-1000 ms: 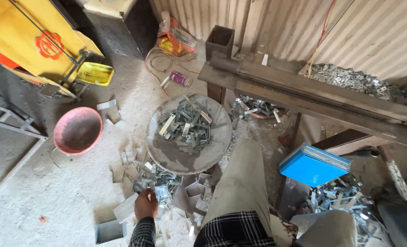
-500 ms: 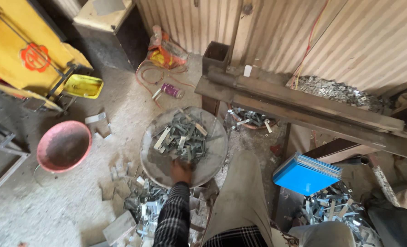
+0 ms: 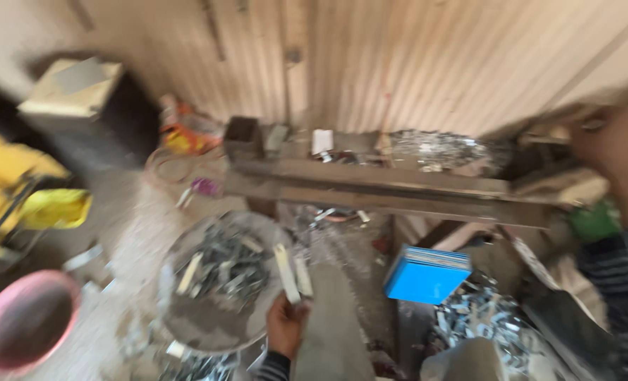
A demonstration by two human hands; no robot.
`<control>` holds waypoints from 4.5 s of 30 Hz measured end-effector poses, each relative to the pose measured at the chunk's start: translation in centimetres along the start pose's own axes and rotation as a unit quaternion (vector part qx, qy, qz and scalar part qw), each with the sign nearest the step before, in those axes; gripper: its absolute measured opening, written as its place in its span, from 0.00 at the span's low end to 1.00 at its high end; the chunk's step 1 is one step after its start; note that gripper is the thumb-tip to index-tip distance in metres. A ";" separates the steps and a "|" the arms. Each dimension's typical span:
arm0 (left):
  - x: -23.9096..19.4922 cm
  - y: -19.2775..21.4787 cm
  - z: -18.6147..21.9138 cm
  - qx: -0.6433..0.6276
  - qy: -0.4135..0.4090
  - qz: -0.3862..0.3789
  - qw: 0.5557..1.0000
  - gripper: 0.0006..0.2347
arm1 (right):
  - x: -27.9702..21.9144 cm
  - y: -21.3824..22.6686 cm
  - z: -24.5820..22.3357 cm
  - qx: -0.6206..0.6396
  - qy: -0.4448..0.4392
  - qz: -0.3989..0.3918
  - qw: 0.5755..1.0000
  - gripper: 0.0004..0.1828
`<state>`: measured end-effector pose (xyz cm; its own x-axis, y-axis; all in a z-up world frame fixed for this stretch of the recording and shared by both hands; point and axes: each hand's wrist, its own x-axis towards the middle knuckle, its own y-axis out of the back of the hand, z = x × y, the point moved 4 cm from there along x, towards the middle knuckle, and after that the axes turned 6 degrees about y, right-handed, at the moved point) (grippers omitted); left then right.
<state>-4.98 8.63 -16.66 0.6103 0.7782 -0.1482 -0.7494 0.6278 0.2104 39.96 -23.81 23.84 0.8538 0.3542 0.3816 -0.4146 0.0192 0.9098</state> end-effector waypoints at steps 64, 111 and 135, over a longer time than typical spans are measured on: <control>-6.4 -30.3 24.5 -0.121 -0.176 -0.430 0.877 0.10 | -2.3 2.4 -2.6 0.188 -0.004 0.081 0.979 0.31; -0.9 -33.7 20.1 -0.018 -0.193 -0.189 0.963 0.08 | -22.3 0.0 -4.2 0.290 -0.042 0.212 0.932 0.13; -7.4 -7.6 19.7 0.086 -0.313 -0.128 0.937 0.04 | 1.3 -0.7 -0.9 0.131 0.009 0.043 0.990 0.24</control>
<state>1.24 -2.22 1.86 0.8353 0.4064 0.3704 -0.5390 0.7382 0.4056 41.04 -22.48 23.58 0.8127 0.3604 0.4578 -0.3868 -0.2539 0.8865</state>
